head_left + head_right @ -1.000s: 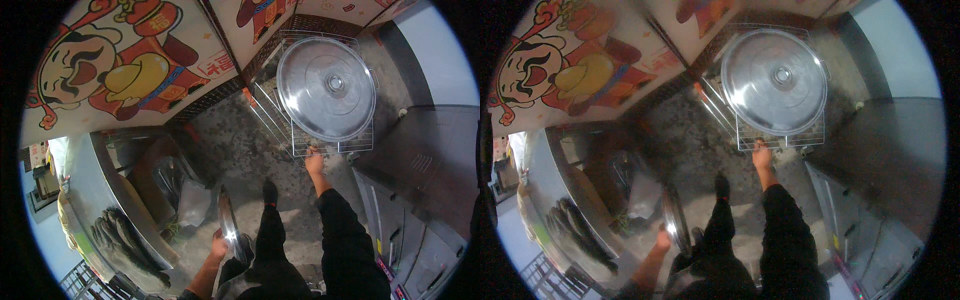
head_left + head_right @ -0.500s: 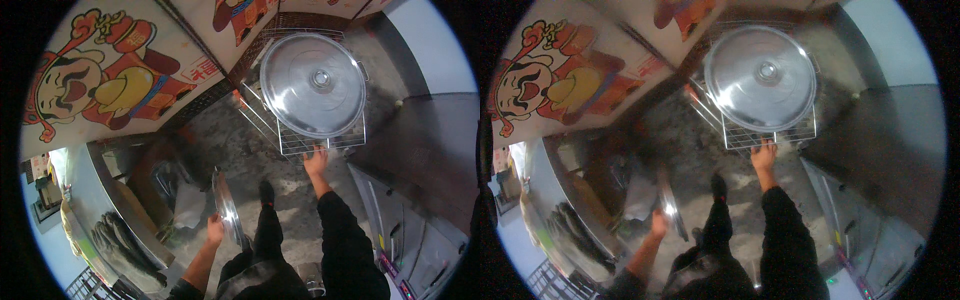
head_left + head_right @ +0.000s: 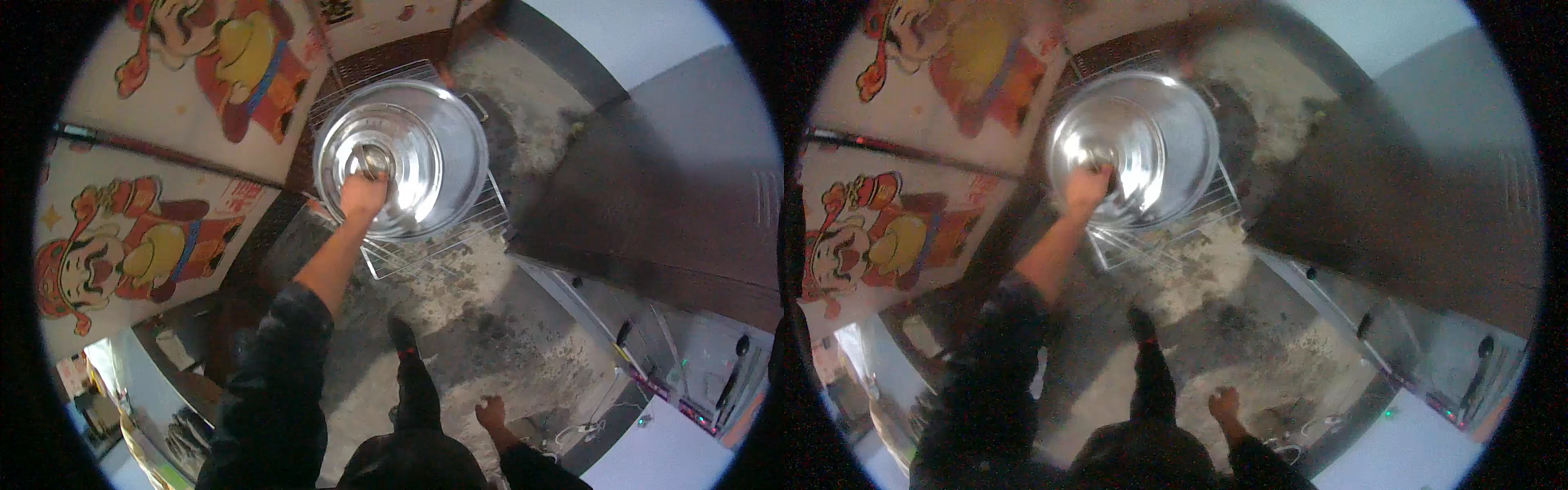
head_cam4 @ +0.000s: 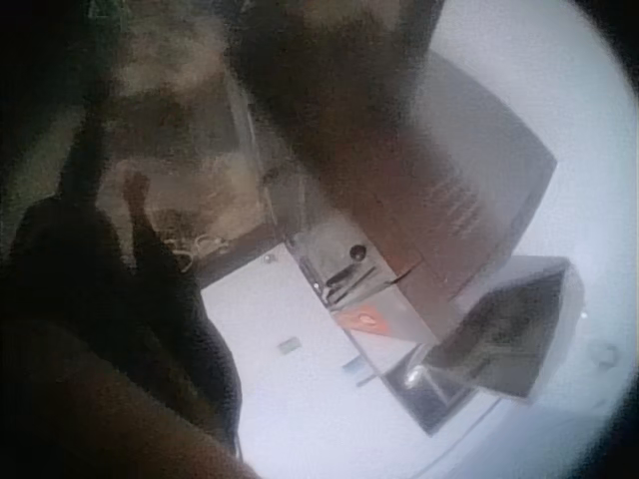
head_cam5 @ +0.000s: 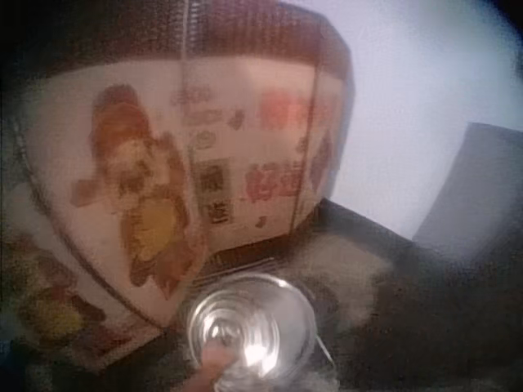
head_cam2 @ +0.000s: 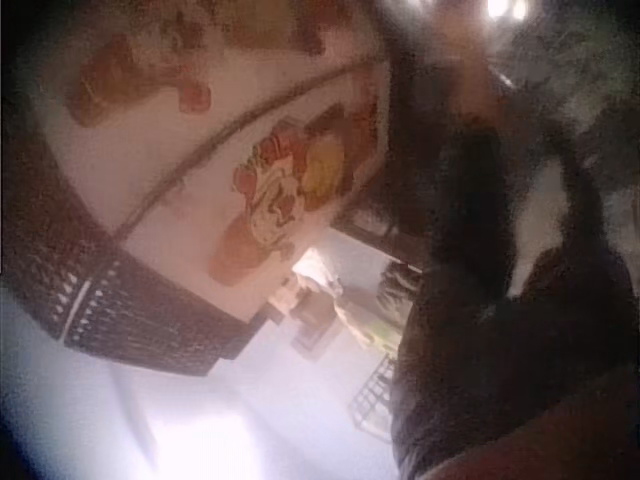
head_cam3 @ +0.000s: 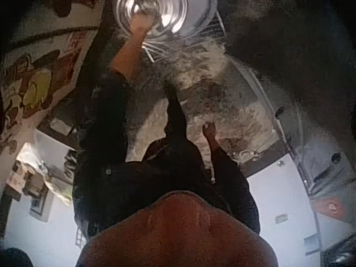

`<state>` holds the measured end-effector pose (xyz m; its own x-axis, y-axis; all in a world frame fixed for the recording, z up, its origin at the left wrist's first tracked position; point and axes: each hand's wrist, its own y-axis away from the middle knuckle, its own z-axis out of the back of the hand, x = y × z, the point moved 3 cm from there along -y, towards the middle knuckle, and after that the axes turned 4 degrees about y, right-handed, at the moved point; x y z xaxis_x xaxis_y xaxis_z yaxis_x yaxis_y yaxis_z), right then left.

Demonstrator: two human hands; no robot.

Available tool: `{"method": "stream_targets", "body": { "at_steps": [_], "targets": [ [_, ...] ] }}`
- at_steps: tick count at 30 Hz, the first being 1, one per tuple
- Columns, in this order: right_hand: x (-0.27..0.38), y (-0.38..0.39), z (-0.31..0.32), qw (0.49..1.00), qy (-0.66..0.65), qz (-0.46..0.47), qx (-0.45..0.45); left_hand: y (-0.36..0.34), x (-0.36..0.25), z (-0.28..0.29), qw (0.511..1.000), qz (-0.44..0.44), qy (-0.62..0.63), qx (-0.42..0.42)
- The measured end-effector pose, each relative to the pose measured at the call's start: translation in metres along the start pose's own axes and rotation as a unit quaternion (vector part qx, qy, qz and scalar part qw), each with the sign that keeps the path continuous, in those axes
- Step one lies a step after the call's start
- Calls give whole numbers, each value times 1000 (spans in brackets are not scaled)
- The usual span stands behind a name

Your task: The person retrieves dough from a proofer, kneads it on a stainless steel table, and handles various ingredients including a yellow liquid and green herbs. They also move a metal rack and cover a pot with a lid.

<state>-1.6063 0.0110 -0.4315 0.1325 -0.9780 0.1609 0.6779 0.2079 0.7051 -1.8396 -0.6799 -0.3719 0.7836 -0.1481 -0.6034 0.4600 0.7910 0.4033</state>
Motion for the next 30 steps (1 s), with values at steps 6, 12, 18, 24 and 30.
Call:
{"method": "stream_targets", "body": {
  "at_steps": [6,12,18,24,30],
  "targets": [
    [-66,112,-17,991,-72,-104,35,-36,-43,-63,986,-38,-158,-24],
    [-64,192,-47,985,-78,-139,71,29,-25,-35,964,-249,-80,-43],
    [-87,338,-148,995,-7,4,100,255,88,-13,963,-159,-160,150],
    [-110,500,-244,920,-313,-231,40,491,207,-17,875,-317,-231,282],
    [-112,632,-345,832,-435,-341,52,623,288,17,747,-379,-416,354]
  ]
}}
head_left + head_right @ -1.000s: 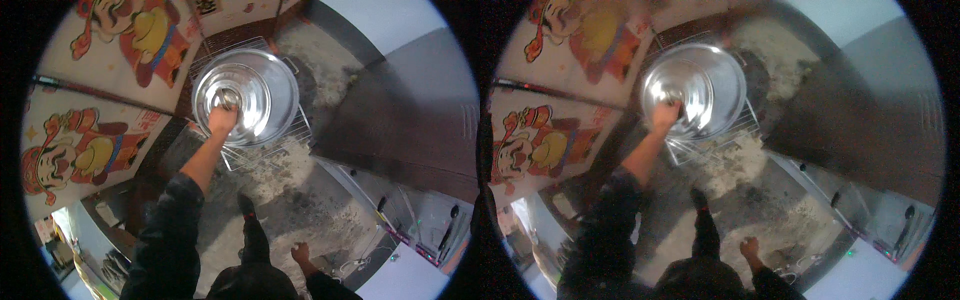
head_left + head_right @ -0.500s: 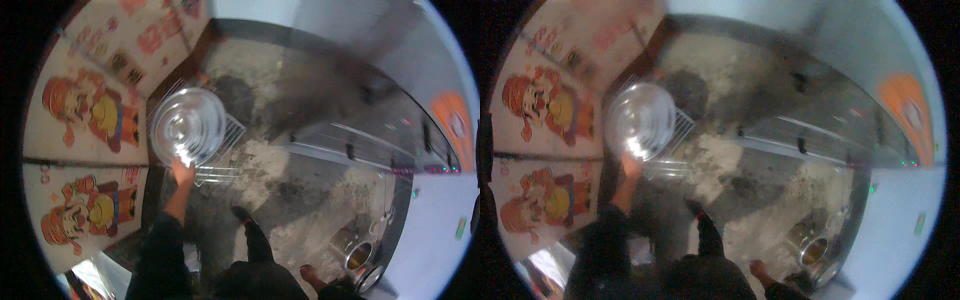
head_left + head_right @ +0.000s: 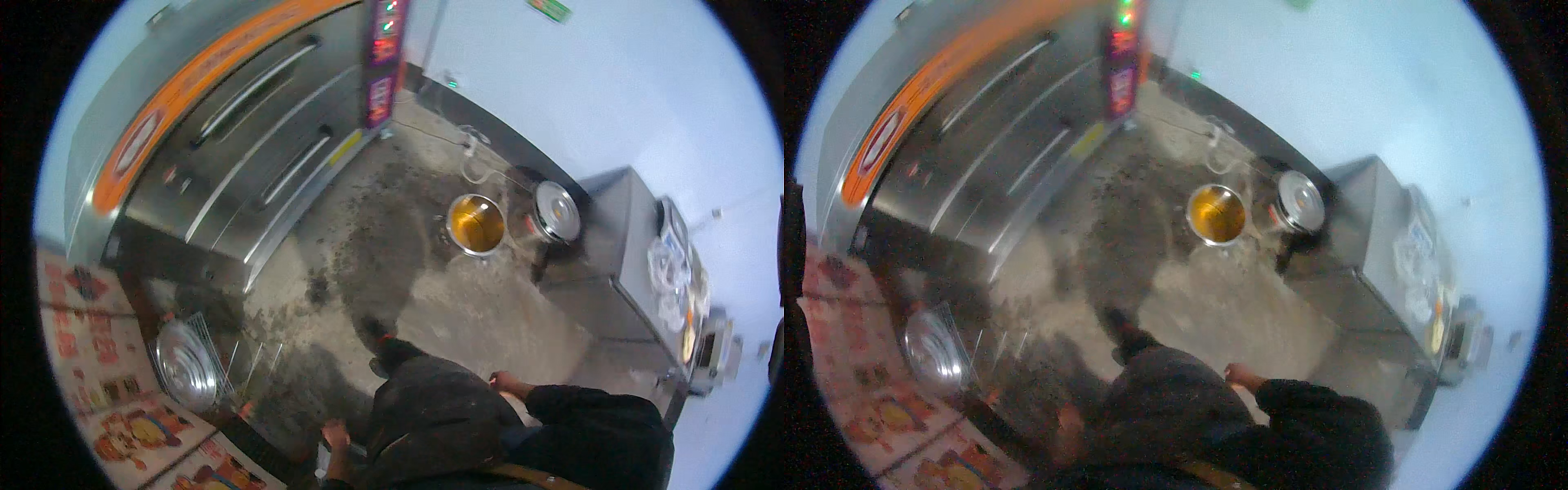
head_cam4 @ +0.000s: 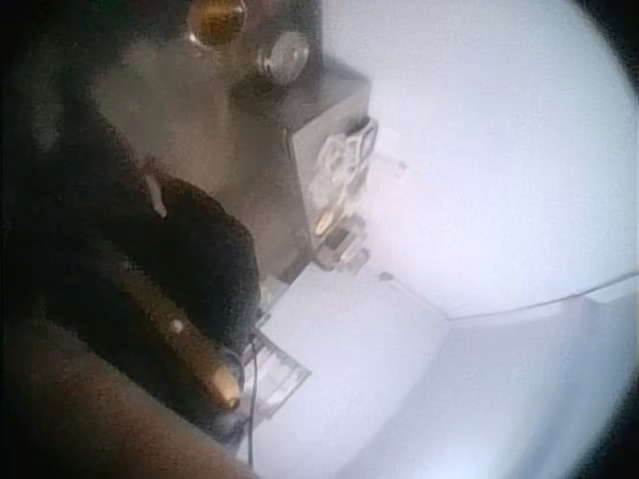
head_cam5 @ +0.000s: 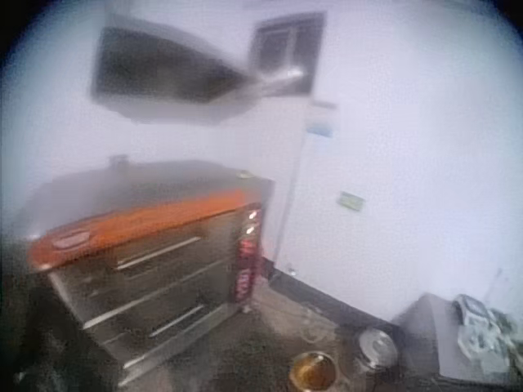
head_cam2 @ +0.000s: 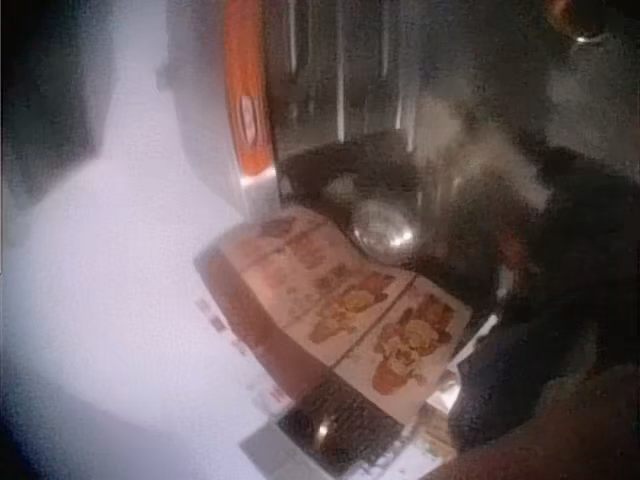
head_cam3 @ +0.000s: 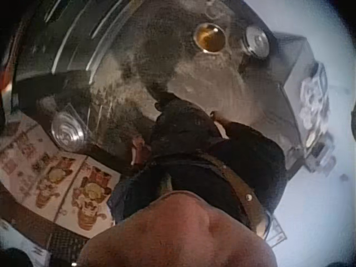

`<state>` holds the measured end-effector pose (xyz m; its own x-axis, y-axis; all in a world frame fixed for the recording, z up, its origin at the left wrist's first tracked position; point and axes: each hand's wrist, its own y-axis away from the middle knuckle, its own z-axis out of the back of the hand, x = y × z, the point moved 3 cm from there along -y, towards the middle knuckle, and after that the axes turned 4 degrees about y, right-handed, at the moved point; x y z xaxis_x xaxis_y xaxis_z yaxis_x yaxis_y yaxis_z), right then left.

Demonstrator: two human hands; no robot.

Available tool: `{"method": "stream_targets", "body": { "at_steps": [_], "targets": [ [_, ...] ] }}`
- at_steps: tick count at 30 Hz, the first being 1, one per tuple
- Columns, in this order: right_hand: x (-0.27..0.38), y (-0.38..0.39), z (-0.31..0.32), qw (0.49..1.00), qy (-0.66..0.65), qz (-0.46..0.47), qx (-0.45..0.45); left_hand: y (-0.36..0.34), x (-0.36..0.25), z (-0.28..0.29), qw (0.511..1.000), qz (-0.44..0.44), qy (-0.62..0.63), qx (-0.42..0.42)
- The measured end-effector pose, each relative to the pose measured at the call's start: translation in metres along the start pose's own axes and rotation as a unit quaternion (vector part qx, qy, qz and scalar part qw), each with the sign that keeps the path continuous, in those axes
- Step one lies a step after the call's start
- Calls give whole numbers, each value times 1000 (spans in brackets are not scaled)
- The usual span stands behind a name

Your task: The person retrieves dough from a proofer, kneads it on a stainless steel table, and handles various ingredients including a yellow liquid and green herbs. They also move a metal rack and cover a pot with a lid.

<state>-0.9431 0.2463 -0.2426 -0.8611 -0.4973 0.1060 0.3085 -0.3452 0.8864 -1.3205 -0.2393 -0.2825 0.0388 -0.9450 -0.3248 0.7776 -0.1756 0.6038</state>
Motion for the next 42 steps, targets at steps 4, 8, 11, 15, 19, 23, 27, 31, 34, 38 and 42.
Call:
{"method": "stream_targets", "body": {
  "at_steps": [4,8,11,15,19,23,27,31,34,38,42],
  "targets": [
    [-79,14,-11,993,-104,-34,-49,64,-63,-26,986,56,-153,30],
    [-177,23,-26,979,-182,-43,-79,72,-144,-36,986,62,-145,56],
    [-253,30,-12,947,-267,-119,-136,51,-233,-64,980,7,-161,115],
    [-343,63,31,871,-383,-179,-251,13,-381,-121,956,-100,-199,191],
    [-430,108,93,767,-507,-274,-283,-14,-603,-227,716,-440,-485,242],
    [-489,147,122,756,-440,-319,-364,21,-799,-313,901,-358,58,237],
    [-523,165,112,699,-497,-359,-368,97,-936,-375,859,-382,26,340],
    [-553,159,132,711,-455,-358,-400,46,-949,-457,885,-296,-55,355],
    [-572,174,153,632,-545,-406,-373,57,-987,-484,895,-284,-163,304],
    [-584,169,202,597,-528,-352,-491,36,-1025,-515,918,-295,-192,182],
    [-594,171,297,680,-377,-238,-582,15,-1080,-546,935,-271,-183,137]
  ]
}}
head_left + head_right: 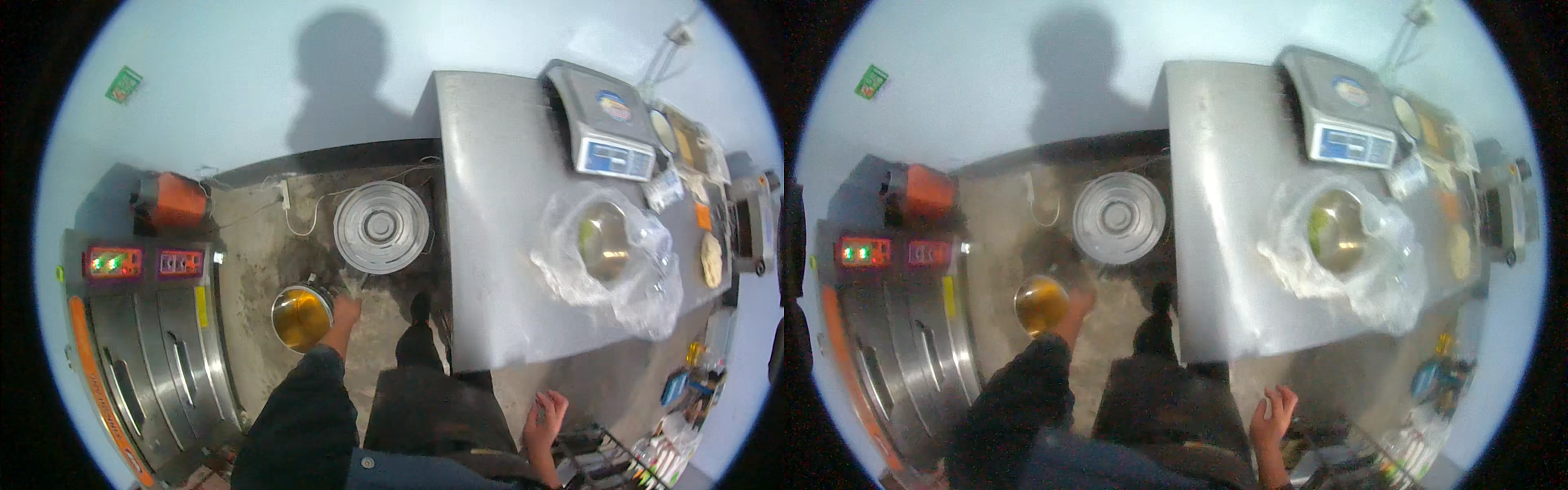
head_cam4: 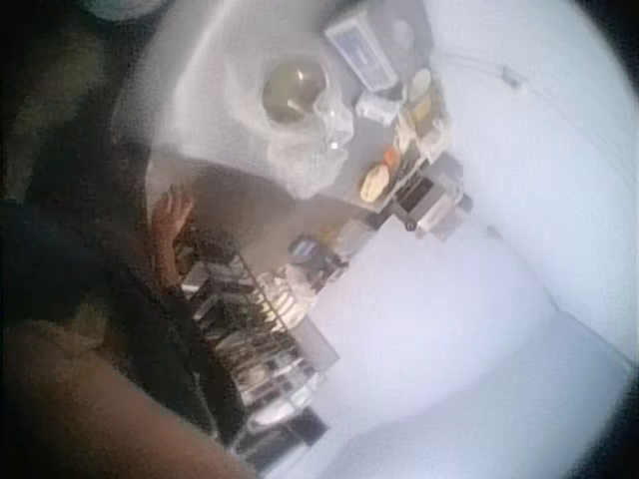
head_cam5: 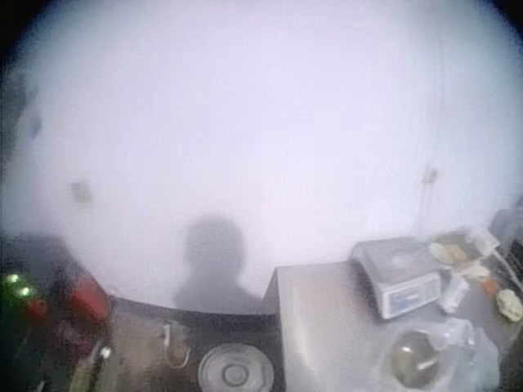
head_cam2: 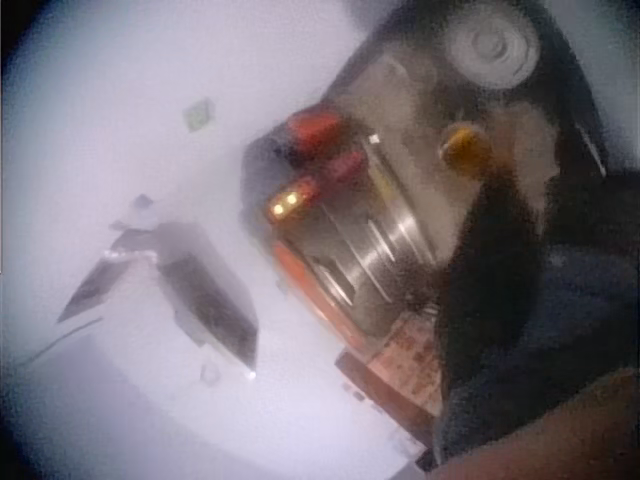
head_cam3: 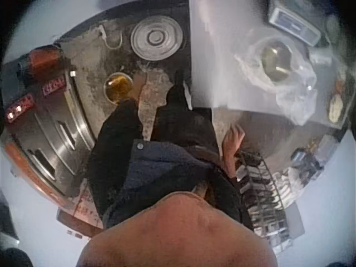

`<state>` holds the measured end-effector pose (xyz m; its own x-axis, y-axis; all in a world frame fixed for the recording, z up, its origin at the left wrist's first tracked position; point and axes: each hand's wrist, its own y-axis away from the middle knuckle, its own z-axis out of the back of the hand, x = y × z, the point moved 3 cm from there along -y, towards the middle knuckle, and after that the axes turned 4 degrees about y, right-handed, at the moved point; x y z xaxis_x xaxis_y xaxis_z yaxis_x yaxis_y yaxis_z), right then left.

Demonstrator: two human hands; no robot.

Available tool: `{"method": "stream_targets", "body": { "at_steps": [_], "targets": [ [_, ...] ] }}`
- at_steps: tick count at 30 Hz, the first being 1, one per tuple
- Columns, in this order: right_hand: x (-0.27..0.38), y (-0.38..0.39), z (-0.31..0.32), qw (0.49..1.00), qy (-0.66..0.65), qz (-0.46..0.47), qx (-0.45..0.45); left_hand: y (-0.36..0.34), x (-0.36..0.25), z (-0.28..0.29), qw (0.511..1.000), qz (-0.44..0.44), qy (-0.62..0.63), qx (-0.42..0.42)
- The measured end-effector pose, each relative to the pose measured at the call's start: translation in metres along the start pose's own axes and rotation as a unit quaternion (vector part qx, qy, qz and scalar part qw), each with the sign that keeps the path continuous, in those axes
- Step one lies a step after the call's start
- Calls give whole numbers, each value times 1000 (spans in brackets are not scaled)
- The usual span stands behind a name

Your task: The person retrieves dough from a proofer, kneads it on a stainless steel table, and handles various ingredients including a yellow liquid and green herbs. They also move a metal rack and cover a pot with a lid.

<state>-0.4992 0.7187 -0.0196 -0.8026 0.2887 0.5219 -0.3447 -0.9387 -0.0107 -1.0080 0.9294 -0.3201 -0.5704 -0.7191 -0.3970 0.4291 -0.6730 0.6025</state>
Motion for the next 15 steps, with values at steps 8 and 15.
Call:
{"method": "stream_targets", "body": {
  "at_steps": [8,15],
  "targets": [
    [232,-215,-154,914,-188,235,271,-115,53,-91,994,-16,-108,20],
    [282,-300,-506,901,160,158,371,-122,14,-100,991,-75,-81,69]
  ]
}}
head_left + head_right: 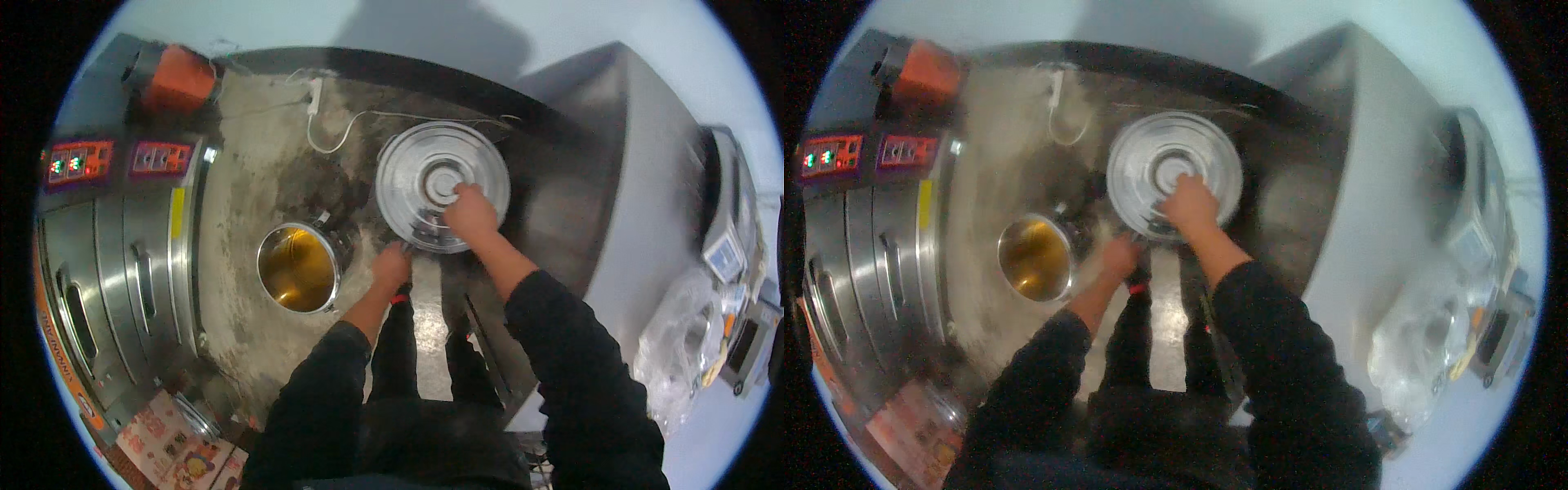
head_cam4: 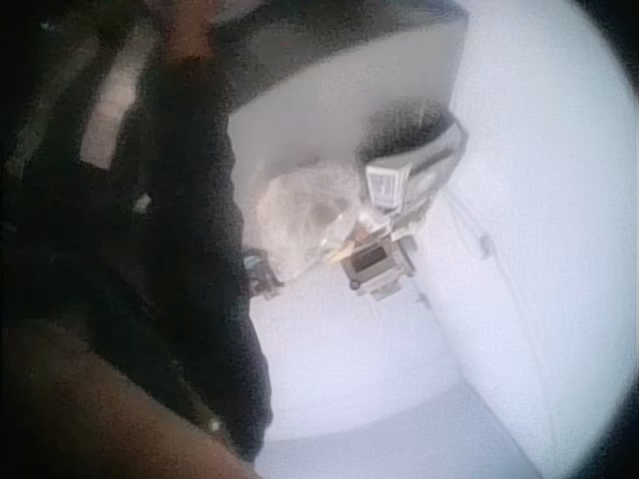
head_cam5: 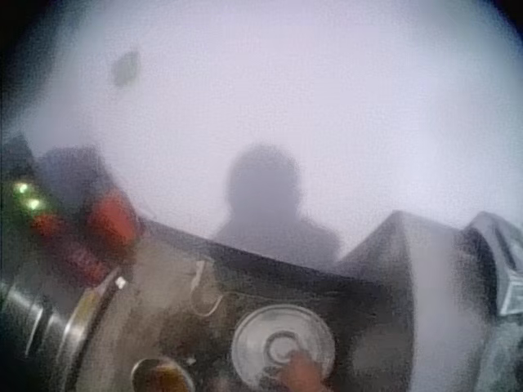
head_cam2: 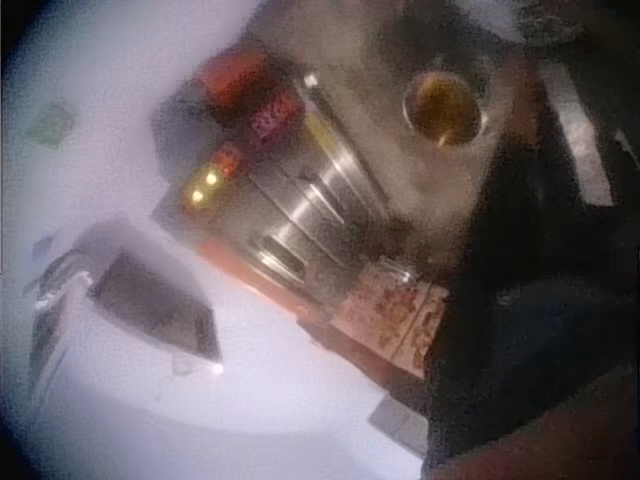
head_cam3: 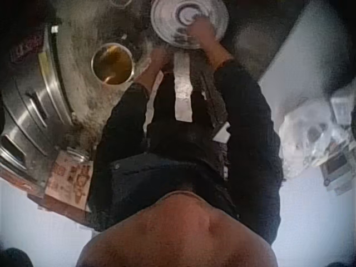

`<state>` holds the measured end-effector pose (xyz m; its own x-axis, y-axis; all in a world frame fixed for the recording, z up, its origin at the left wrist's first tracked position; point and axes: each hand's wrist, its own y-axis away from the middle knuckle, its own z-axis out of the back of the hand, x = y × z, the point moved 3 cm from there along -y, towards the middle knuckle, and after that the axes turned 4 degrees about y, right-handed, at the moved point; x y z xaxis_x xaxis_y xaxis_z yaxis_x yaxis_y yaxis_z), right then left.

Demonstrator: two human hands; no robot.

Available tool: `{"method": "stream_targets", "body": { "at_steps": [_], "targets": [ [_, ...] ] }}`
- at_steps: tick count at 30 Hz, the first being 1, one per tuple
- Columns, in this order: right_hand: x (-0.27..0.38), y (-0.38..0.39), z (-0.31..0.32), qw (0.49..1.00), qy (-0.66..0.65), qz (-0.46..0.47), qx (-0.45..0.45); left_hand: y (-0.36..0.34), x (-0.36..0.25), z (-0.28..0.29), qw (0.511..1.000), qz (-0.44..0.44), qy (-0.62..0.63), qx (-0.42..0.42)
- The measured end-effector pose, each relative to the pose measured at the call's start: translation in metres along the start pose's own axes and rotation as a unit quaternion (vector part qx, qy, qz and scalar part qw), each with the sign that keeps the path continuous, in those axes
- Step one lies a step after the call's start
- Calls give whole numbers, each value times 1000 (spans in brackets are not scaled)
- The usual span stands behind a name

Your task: The person retrieves dough from a proofer, kneads it on a stainless steel table, and handles various ingredients including a yellow liquid and green herbs. They also move a metal rack and cover a pot with a lid.

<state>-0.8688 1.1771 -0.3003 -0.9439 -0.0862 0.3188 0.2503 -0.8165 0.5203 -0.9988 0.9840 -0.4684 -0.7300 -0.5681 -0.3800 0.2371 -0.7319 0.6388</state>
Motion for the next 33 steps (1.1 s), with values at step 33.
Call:
{"method": "stream_targets", "body": {
  "at_steps": [33],
  "targets": [
    [-161,-87,43,862,-502,-71,-10,191,120,70,666,140,648,343]
  ]
}}
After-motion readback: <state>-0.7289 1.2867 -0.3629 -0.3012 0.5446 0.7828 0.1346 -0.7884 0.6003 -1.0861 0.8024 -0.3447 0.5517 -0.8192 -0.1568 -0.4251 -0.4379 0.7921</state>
